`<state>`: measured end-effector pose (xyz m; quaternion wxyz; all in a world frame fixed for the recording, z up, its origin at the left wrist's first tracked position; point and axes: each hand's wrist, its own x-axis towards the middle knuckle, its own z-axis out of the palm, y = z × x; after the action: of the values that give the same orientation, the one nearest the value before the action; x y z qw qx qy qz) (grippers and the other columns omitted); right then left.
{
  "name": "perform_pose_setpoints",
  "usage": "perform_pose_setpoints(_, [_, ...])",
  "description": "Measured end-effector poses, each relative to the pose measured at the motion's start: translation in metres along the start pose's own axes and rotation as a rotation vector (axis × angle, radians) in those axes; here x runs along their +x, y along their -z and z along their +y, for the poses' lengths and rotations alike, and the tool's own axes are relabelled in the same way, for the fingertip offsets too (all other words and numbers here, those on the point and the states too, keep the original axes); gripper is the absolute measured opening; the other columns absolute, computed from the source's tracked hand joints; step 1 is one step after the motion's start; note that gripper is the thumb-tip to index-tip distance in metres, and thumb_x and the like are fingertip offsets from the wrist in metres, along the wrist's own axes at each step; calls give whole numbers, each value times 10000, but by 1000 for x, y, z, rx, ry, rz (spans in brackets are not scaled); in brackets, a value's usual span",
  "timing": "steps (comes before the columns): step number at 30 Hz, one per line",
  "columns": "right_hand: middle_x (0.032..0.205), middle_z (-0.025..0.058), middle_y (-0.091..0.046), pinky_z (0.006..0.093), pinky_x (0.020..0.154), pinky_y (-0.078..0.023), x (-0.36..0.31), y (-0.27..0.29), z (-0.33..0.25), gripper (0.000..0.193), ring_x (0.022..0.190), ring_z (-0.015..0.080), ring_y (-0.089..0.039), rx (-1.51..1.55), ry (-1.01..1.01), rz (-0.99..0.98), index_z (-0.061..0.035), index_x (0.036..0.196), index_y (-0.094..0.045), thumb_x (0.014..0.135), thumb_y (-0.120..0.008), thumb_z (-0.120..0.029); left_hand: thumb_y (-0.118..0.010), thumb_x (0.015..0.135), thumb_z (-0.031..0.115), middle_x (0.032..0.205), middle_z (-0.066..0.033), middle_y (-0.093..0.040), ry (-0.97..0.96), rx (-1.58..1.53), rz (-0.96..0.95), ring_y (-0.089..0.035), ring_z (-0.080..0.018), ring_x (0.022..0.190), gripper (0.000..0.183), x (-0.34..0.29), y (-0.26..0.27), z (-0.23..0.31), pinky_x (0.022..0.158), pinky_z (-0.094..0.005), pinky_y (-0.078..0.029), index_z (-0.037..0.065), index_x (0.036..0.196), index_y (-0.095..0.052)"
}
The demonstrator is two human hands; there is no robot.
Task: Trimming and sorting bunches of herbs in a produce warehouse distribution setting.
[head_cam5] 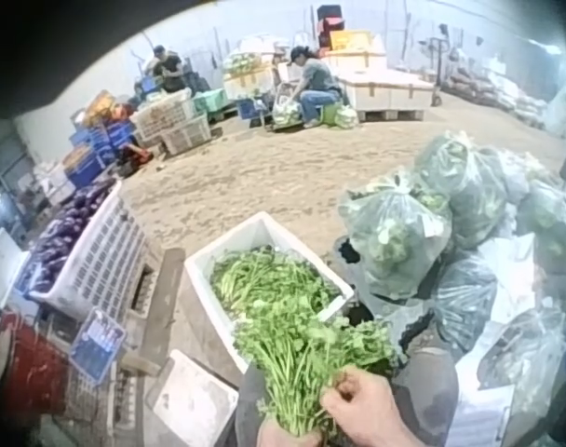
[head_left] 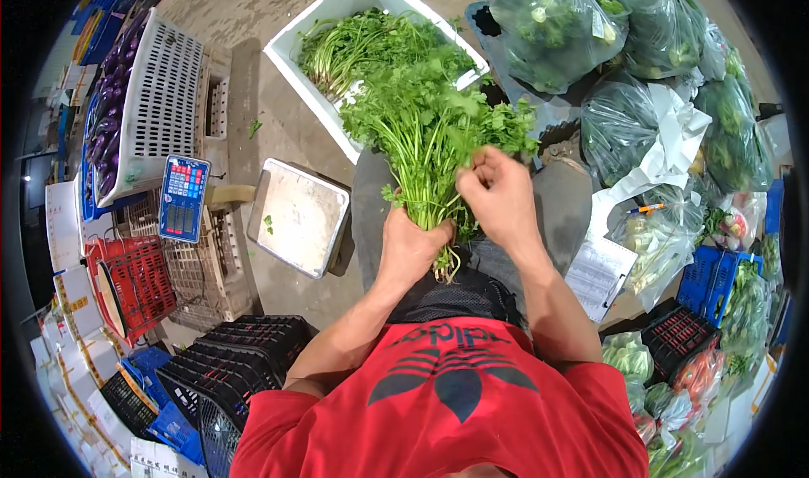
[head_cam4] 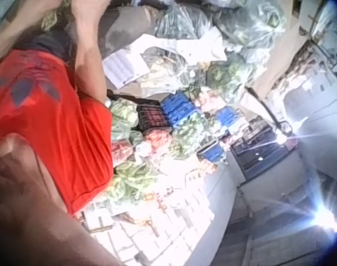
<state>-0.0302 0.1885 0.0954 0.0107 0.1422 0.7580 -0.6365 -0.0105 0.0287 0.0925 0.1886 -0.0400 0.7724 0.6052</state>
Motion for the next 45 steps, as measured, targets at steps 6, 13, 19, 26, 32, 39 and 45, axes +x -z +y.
perform_pose_setpoints(6, [901, 140, -656, 369, 709, -527, -44, -6, -1, 181, 783, 266, -647, -111, 580, -61, 21, 1016, -617, 855, -660, -50, -713, 846, 14, 1020, -57, -711, -119, -279, 18, -644, -127, 869, 292, 6, -1, -22, 788, -303, -539, -13, 1133, -664])
perform_pose_setpoints(13, [781, 86, -567, 322, 631, -472, -75, 28, -11, 133, 680, 172, -557, 554, -73, -513, -46, 956, -479, 985, -595, -105, -742, 839, 45, 1069, -107, -665, -205, -180, 69, -640, -199, 947, 468, 18, -3, -46, 828, -347, -531, 5, 1248, -519])
perform_pose_setpoints(19, [799, 72, -650, 353, 731, -503, -41, 83, 31, 208, 778, 188, -649, -122, -99, -390, 7, 1036, -556, 949, -631, -165, -759, 792, 76, 969, -121, -709, -103, 7, 102, -686, -204, 827, 465, 15, 9, -25, 770, -370, -548, 19, 1214, -570])
perform_pose_setpoints(26, [1290, 160, -645, 394, 1100, -420, -42, 9, 27, 882, 1228, 253, -573, 39, -35, -389, 33, 1488, -381, 754, -842, -131, -794, 781, 194, 1037, -164, -669, -820, 845, 191, -656, -389, 923, 395, 15, 7, -76, 795, -430, -525, 36, 1115, -655])
perform_pose_setpoints(32, [1206, 77, -690, 396, 979, -487, -47, -37, 63, 465, 1107, 217, -616, 226, 116, -308, -50, 1233, -670, 874, -816, -306, -810, 681, 125, 967, -190, -572, -751, 485, 167, -578, -424, 828, 443, -3, 8, -96, 728, -499, -478, 55, 1071, -612])
perform_pose_setpoints(39, [1255, 108, -649, 411, 1029, -500, -26, -22, 61, 575, 1172, 259, -621, 975, -145, -389, -30, 1333, -580, 849, -804, -245, -773, 753, 119, 1427, -299, -410, -510, 673, -40, -419, -487, 1313, 855, -25, -4, -16, 1087, -536, -370, -48, 1479, -354])
perform_pose_setpoints(45, [1108, 124, -668, 501, 1054, -476, -24, -10, 79, 595, 1128, 332, -628, 1331, -236, -439, -50, 1285, -570, 814, -735, -375, -772, 771, 132, 1484, -258, -411, -559, 596, -173, -408, -457, 1367, 734, -49, -5, 20, 1128, -523, -347, 3, 1432, -482])
